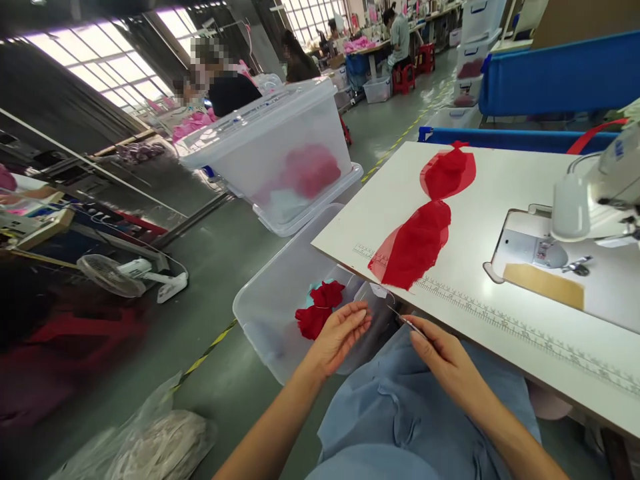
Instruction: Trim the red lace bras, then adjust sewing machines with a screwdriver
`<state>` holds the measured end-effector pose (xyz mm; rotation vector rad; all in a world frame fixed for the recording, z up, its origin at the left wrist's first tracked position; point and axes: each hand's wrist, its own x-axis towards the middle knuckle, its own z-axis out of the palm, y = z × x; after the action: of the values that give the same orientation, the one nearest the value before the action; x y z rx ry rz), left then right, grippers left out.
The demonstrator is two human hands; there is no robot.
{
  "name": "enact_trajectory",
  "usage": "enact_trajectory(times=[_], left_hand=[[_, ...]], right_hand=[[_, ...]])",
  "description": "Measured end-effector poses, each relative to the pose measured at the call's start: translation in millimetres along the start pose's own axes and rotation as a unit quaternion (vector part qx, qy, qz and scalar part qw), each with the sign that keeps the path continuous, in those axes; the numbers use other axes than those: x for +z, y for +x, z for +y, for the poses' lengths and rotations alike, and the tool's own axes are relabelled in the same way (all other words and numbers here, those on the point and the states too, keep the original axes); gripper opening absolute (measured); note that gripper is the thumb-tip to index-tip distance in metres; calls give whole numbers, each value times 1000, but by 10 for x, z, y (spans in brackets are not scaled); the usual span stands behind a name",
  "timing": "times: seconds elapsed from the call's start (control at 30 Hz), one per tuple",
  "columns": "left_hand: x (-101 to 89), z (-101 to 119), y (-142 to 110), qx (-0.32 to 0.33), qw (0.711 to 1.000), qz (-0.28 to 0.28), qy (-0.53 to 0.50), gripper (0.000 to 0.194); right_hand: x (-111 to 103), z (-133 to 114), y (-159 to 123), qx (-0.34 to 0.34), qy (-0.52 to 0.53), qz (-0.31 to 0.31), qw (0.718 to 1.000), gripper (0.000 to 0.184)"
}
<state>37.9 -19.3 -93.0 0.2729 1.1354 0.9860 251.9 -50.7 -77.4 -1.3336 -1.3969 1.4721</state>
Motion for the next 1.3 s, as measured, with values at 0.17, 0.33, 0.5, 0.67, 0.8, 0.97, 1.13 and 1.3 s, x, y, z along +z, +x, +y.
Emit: enact_trajectory(times=[0.17,0.33,0.5,0.67,0.8,0.97,1.13,1.3], left_hand=[[187,17,278,-14,1000,-9,-3,37],[133,-35,273,11,1000,-1,-9,43],[-135,-92,-138,40,998,30,30,44],[-282,-208,-401,64,992,70,85,43],[-338,-259,-469,63,990,79,97,41],[-348,-270,-488,59,989,81,111,44],[-385,-295,-481,70,986,98,117,44],[-283,-292,-555,139,961,31,238,32]], right_hand=[[30,102,83,73,74,29,994,53],[31,92,93,78,88,28,993,48],[120,120,144,139,79,-26,987,52],[293,228,177,157,85,-93,980,56],[404,241,179,153,107,-129,974,54],[513,227,188,158,135,-129,970,55],[523,310,169,149,120,-108,975,55],[442,280,22,19,100,-99,990,45]])
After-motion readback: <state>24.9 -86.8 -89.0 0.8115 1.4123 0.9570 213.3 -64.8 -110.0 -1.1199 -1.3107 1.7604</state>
